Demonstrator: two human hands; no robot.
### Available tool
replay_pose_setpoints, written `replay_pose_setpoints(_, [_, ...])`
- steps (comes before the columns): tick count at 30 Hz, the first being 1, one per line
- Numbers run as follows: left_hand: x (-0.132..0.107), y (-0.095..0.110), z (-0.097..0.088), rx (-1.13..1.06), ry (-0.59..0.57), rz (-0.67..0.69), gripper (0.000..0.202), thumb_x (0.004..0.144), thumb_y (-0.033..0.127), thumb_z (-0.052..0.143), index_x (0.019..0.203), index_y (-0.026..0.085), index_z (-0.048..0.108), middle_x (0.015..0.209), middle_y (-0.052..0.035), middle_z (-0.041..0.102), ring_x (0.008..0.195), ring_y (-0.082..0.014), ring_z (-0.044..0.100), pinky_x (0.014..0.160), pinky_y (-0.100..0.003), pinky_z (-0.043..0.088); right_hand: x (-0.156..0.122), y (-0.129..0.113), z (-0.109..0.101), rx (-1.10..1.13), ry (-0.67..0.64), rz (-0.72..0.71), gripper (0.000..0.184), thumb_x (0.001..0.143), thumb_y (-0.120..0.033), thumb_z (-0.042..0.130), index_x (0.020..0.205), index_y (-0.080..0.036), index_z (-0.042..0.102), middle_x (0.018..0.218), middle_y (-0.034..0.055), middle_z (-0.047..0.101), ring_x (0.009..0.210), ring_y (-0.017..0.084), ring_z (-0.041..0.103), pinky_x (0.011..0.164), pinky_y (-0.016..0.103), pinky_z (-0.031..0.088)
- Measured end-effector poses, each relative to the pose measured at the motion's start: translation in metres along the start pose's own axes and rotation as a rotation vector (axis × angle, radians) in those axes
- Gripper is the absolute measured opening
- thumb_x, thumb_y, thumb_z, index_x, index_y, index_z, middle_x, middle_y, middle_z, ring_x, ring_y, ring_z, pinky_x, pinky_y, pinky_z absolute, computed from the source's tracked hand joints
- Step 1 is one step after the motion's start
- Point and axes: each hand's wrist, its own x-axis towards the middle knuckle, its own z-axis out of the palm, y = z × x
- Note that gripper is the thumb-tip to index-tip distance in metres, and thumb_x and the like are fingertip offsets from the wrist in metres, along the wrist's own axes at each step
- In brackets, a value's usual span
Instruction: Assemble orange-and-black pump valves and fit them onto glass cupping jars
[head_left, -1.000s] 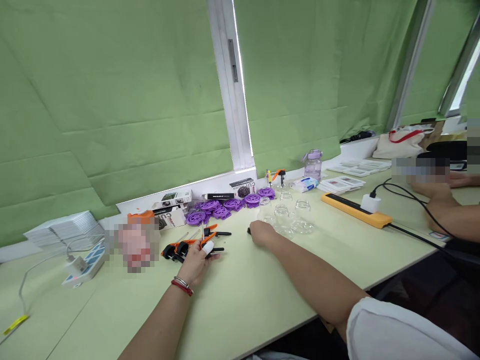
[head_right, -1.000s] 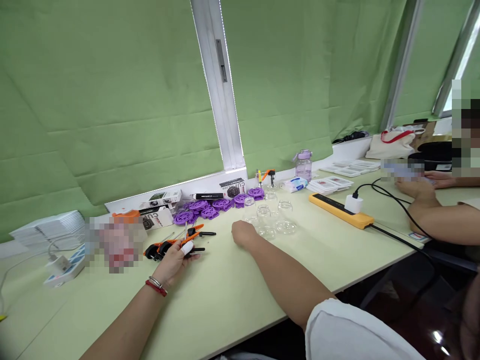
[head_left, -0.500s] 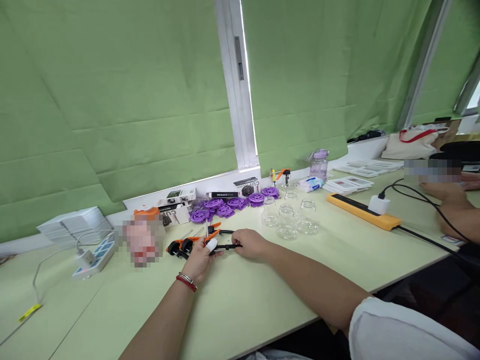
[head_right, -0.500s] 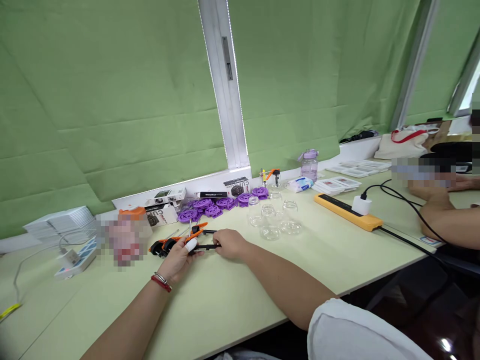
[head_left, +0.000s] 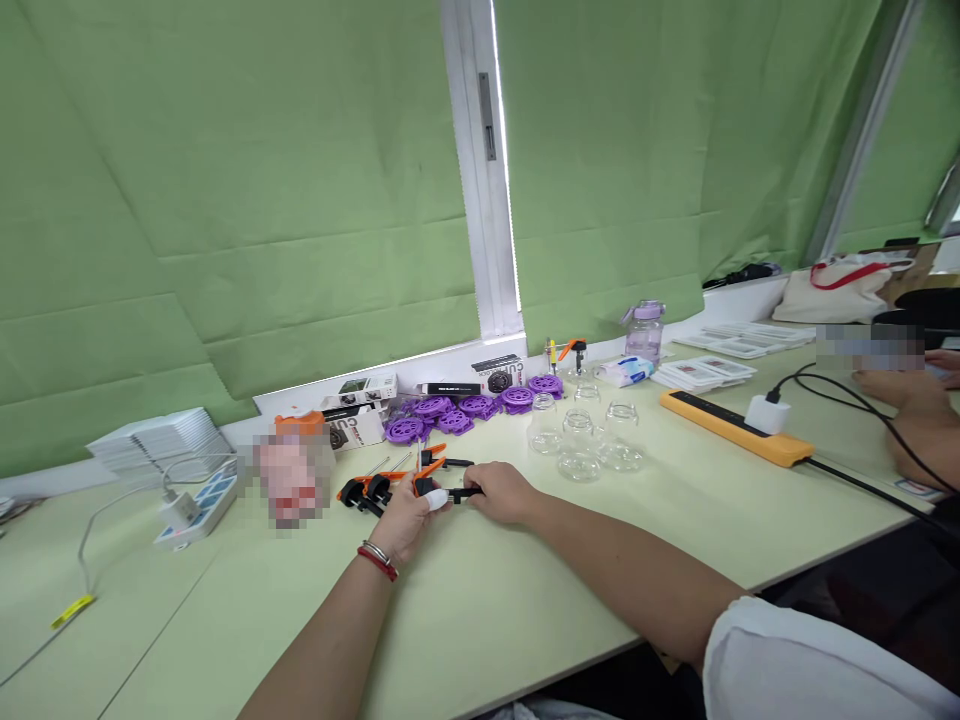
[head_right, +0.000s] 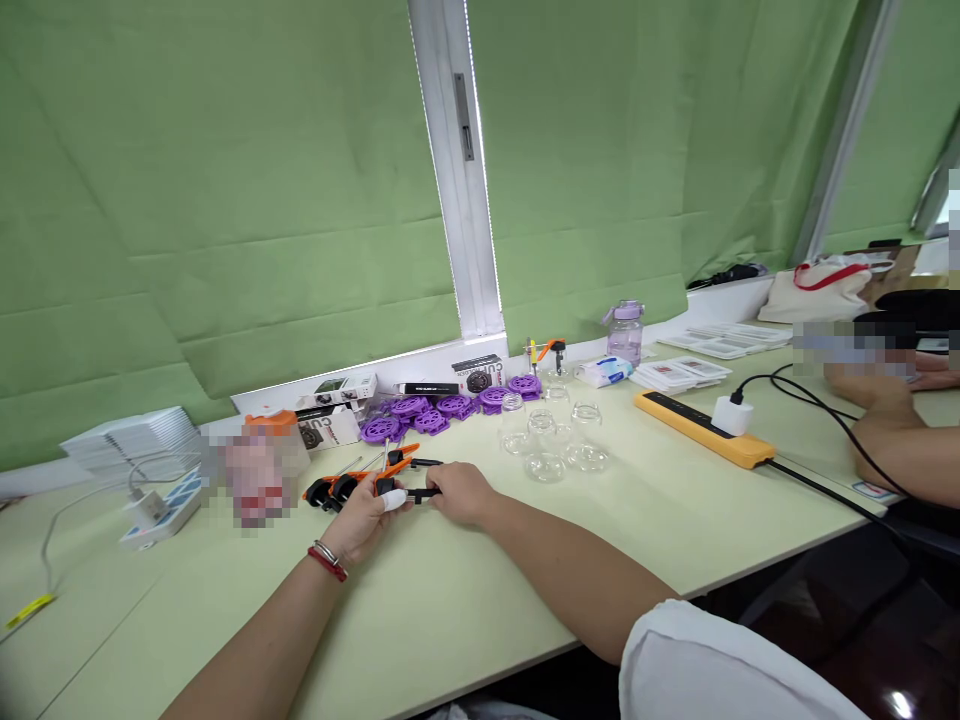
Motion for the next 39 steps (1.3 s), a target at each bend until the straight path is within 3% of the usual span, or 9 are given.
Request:
replay_pose_setpoints(5, [-0.0027,0.002,0.002,0.124,0.062,0.024,0.054,0.054,0.002,0.07,0.103,0.018,0.053,0.082,0.0009,0.055,0.07,-0.0109,0.056,0.072,-0.029,0.049,-0.0015,-0.0044,-0.0021,0.059,0.005,0.011,0.01,0.074,-0.021,0.064,0.084,-0.019,0.063,0.081,-0.0001,0.063,0.068,0.012,0.049,0.057,0.022,0.025])
replay_pose_setpoints(11, [-0.0015,-0.0008,0.003,0.116,0.085,0.044,0.06,0.055,0.002,0.065,0.111,0.018,0.048,0.083,0.0005,0.055,0.072,-0.0119,0.055,0.072,-0.029,0.048,-0.0018,-0.0063,-0.0032,0.106,0.004,0.01,0.011,0.073,-0.02,0.068,0.083,-0.018,0.062,0.079,-0.0012,0.061,0.066,0.01,0.046,0.057,0.022,0.024])
replay_pose_setpoints(20, [-0.0015,-0.0022,0.0038,0.253,0.102,0.113,0.056,0.053,0.003,0.061,0.107,0.017,0.05,0.083,0.0003,0.056,0.064,-0.0092,0.051,0.061,-0.023,0.042,-0.0017,-0.0052,-0.0016,0.131,0.009,-0.006,0.011,0.072,-0.018,0.069,0.081,-0.018,0.062,0.077,-0.0023,0.059,0.065,0.01,0.046,0.056,0.021,0.024])
replay_pose_setpoints(29, [-0.0003,-0.0027,0.0019,0.175,0.062,0.019,0.072,0.055,0.004,0.06,0.122,0.018,0.038,0.082,0.001,0.055,0.06,-0.0086,0.05,0.056,-0.023,0.041,-0.0015,-0.0056,0.0007,0.183,-0.014,0.036,0.01,0.072,-0.016,0.068,0.08,-0.017,0.063,0.079,-0.0014,0.061,0.067,0.01,0.048,0.057,0.021,0.027])
replay_pose_setpoints(39, [-0.0044,0.0025,0.0043,0.044,0.04,-0.028,0.075,0.054,0.001,0.059,0.122,0.02,0.037,0.079,0.0024,0.054,0.055,-0.0076,0.05,0.054,-0.022,0.039,-0.0032,-0.0102,-0.0016,0.213,0.011,0.002,0.013,0.073,-0.014,0.067,0.085,-0.019,0.066,0.082,0.0001,0.064,0.071,0.013,0.054,0.062,0.022,0.034])
